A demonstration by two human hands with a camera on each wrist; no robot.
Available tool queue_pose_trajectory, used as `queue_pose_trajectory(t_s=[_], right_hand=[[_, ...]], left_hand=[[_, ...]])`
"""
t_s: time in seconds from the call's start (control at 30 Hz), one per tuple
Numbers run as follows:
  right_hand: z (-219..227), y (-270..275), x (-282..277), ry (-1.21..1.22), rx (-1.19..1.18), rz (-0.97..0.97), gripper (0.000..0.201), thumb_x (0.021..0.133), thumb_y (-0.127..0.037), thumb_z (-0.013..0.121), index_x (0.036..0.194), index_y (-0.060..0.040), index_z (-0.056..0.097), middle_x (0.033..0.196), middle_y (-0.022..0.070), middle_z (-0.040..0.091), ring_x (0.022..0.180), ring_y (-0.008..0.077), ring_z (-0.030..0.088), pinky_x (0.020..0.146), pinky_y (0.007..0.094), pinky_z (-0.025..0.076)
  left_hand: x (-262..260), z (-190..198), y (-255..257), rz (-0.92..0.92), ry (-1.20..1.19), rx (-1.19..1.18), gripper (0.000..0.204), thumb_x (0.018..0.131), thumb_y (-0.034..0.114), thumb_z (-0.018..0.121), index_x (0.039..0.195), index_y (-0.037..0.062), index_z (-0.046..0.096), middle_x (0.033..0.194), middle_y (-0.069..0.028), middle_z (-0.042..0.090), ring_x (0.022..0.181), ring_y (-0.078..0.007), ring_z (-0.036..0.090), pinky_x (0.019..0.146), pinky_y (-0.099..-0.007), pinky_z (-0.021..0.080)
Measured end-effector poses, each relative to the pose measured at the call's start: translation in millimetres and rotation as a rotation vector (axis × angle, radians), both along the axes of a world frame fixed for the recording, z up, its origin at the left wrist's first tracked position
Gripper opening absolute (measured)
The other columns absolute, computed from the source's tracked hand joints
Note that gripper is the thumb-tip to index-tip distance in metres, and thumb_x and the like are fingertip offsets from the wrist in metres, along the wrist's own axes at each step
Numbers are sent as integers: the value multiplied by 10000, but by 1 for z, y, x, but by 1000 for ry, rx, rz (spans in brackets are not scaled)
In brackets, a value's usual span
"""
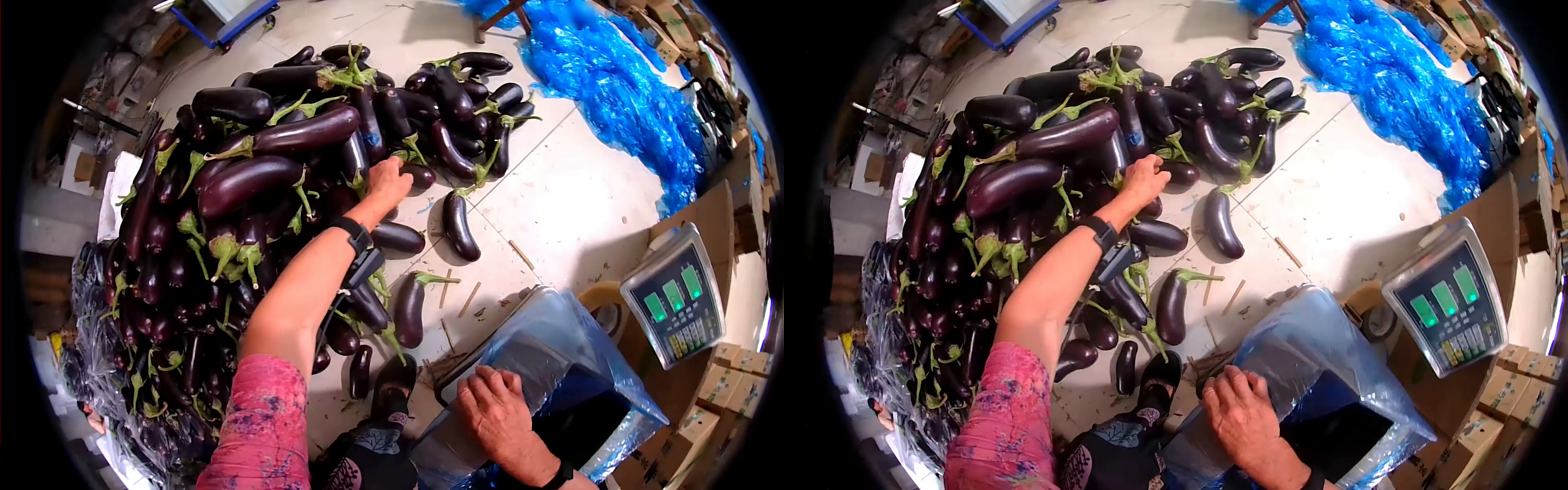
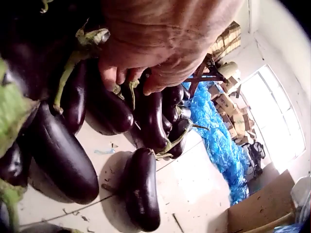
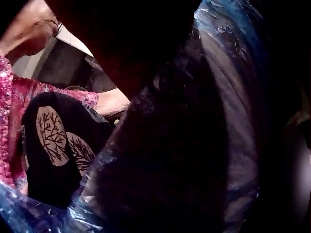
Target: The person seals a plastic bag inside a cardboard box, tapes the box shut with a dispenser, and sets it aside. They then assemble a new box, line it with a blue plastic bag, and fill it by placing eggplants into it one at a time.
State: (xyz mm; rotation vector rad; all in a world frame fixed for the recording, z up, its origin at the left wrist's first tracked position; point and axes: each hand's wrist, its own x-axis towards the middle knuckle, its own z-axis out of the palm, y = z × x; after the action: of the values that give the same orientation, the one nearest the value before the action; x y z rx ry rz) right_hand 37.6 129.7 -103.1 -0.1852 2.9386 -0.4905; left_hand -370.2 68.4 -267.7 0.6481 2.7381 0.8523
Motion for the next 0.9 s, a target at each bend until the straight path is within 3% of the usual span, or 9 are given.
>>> queue_pose_trajectory(t_s=[0.07,0.2,0.23,0.3,0.4,0.47,0.67,0.77,0.9], right_hand=[[7,3,-5,-24,-55,-6,363,823,-176,576,1145,-13,618,1138,120,620,1204,272,520,983,431,401],[6,1,-8,-11,-126,-40,407,807,-188,604,1171,-5,615,1137,118,633,1174,266,546,970,430,410],[6,0,-9,-6,-132,-35,396,803,-191,643,1154,-9,623,1125,115,641,1164,268,555,962,430,411],[3,0,-9,6,-136,-31,381,793,-196,722,1119,-17,639,1101,110,656,1144,272,575,946,429,413],[6,1,-9,-1,-121,4,405,804,-180,630,1169,-6,615,1110,102,646,1177,265,550,964,431,410],[8,3,-7,28,-139,2,386,806,-165,632,1160,-12,614,1105,104,644,1160,272,562,948,422,422],[18,13,1,184,-502,-200,324,796,-72,726,1105,-29,639,1053,162,652,1038,374,611,870,448,496],[44,34,12,180,-803,-379,149,870,-71,673,994,6,642,894,214,634,832,407,628,712,443,522],[102,76,55,28,-896,-733,223,918,-135,676,1070,28,671,839,141,702,725,192,655,676,321,526]], left_hand=[[-2,-9,1,-21,159,-94,432,791,233,689,1150,-2,641,1070,-235,667,1039,-403,637,941,-454,504],[0,54,-18,-373,484,-261,591,753,177,747,1287,45,531,1244,-171,543,1159,-374,522,941,-481,455],[-2,78,-21,-375,531,-374,687,712,152,780,1329,71,488,1278,-141,498,1189,-340,478,933,-475,438],[-18,103,-37,-352,797,-478,519,757,96,698,1250,66,537,1124,-123,559,1079,-300,525,847,-448,432],[-56,117,-66,-146,787,-785,550,769,88,704,1285,72,515,1177,-146,593,1119,-318,542,852,-462,442],[-68,118,-87,-86,885,-805,445,801,51,645,1230,72,529,1045,-140,645,1028,-318,589,832,-457,442],[-16,165,-67,-239,1012,-530,639,652,169,782,1240,140,535,989,-103,575,939,-321,577,838,-454,441],[49,216,-45,-546,887,-189,690,648,71,760,1301,122,543,1121,-121,604,1055,-325,589,885,-428,458],[174,285,-39,-900,605,103,694,620,-70,692,1284,103,589,1202,-124,612,1157,-340,574,1020,-442,423]])
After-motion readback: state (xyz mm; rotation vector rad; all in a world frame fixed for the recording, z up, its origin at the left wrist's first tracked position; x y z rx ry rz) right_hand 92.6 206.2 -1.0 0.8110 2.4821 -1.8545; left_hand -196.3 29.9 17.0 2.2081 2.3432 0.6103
